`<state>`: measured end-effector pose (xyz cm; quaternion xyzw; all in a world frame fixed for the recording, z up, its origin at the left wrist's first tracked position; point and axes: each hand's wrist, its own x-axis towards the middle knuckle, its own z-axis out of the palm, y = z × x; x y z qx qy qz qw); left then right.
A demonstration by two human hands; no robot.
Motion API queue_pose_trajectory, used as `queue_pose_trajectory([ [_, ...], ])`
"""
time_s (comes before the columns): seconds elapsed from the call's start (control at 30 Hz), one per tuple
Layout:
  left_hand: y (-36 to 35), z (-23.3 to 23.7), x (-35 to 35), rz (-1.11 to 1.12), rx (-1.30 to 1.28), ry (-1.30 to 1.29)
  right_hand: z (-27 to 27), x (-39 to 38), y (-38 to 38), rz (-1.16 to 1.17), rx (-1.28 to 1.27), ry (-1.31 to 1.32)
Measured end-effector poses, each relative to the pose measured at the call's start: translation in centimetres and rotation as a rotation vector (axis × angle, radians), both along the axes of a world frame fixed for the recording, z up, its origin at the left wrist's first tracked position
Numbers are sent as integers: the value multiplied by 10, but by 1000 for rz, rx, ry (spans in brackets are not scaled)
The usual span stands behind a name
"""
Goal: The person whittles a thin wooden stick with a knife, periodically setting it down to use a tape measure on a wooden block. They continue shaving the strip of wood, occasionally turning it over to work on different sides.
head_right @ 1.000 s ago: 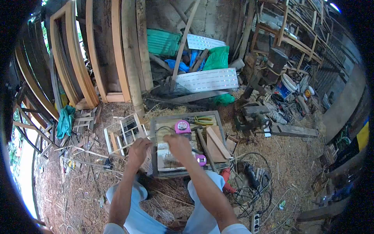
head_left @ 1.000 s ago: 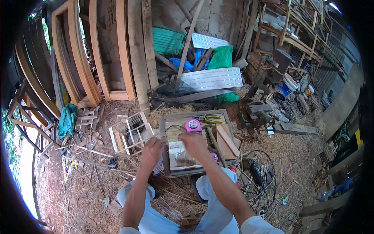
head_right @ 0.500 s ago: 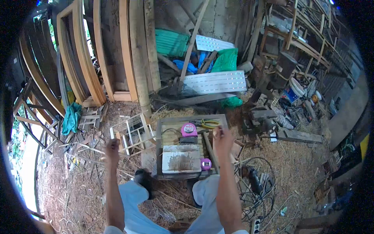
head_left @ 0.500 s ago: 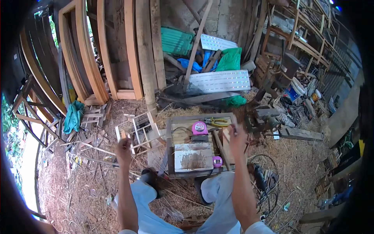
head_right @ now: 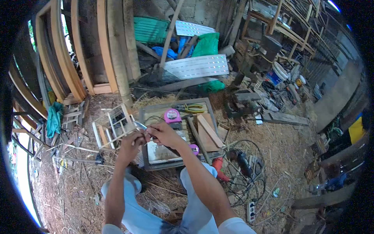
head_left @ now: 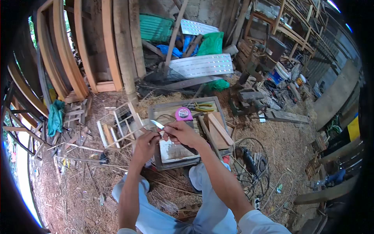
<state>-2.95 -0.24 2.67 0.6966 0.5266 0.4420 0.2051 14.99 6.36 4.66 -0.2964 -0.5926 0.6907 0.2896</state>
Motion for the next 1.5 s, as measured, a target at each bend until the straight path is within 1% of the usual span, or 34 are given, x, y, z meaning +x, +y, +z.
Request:
queue_pose_trajectory([
  [0.03, 0, -1, -4, -17, 27, 34, 0, 4, 1, 44, -3, -42],
  [0.1, -3, -1, -11, -20, 61, 19, -3, 13, 7, 8, -11, -17],
  [0.17, -10, 2, -21, -18, -75, 43, -4, 23, 13, -90, -152, 59],
  [0.2, -13, 2, -26, -4, -91, 36, 2, 30, 13, -147, -76, 23],
  [0.23, -14, 0, -33, 0, -84, 41, 6, 37, 16, -143, -69, 28],
  [0.3, -16, -4, -49, 61, 11, 190, 10, 52, 19, -231, -75, 100],
  [0.33, -19, -4, -55, 71, 9, 151, 9, 60, 21, -287, -92, 129],
  [0.43, -22, -17, -79, 115, 51, 180, 6, 89, 26, -364, -126, 174],
  [0.47, -23, -21, -88, 104, 35, 173, -1, 101, 29, -403, -144, 135],
  [0.5, -27, -24, -97, 108, 50, 178, -4, 111, 30, -466, -123, 140],
  [0.53, -30, -28, -106, 155, 71, 282, -5, 122, 31, -526, -97, 146],
  [0.57, -33, -32, -114, 206, 95, 386, -4, 135, 32, -662, -65, 205],
  [0.6, -36, -37, -122, 220, 120, 393, -3, 145, 33, -794, -34, 270],
  [0.67, -37, -43, -138, 298, 73, 135, -3, 161, 35, -803, -6, 377],
  [0.7, -31, -47, -129, 378, 63, 76, -3, 162, 36, -832, -16, 456],
  [0.73, -26, -45, -114, 373, -7, -5, 0, 143, 32, -845, -107, 312],
  [0.77, -16, -42, -97, 363, -85, -88, 3, 119, 24, -730, -126, 178],
  [0.8, -4, -44, -80, 283, -86, -194, 3, 95, 18, -568, 80, -8],
  [0.83, 4, -45, -66, 202, -92, -296, 23, 69, 4, -444, -24, -82],
  [0.87, 7, -38, -49, 196, -110, -290, 9, 48, 1, -366, -106, -17],
  [0.9, 12, -26, -29, 127, -83, -310, 1, 29, -1, -268, -146, -98],
  [0.97, 15, -17, -1, 11, -62, -352, -13, 10, -8, -61, -303, 36],
  [1.0, 15, -17, 8, 28, 4, -186, -7, 4, -11, 71, -331, 58],
  [1.03, 13, -12, 13, 61, 82, -22, -4, -1, -16, 63, -383, 88],
  [1.07, 10, -3, 18, 115, 48, 15, -2, 1, -17, 31, -376, 67],
  [1.1, 9, 1, 21, 123, 59, 3, 0, 2, -15, 6, -365, 45],
  [1.17, 5, 1, 22, 87, -60, -37, -1, 4, -17, -17, -368, 69],
  [1.2, 10, -5, 20, 9, -3, -124, 0, 6, -14, -48, -384, 109],
  [1.23, 9, -9, 14, 21, 2, -128, -2, 10, -8, -36, -379, 103],
  [1.3, 5, -10, 5, -2, 31, 39, -8, 25, 8, -154, -378, 113],
  [1.37, 3, -21, -14, 25, 1, 72, -4, 46, 21, -199, -376, 116],
  [1.4, 2, -27, -25, 53, 15, 101, 1, 55, 24, -213, -378, 67],
  [1.43, 0, -24, -31, 79, 31, 132, 3, 64, 25, -235, -361, 53],
  [1.5, -5, -19, -45, 61, 58, 175, -1, 85, 33, -283, -346, 144],
])
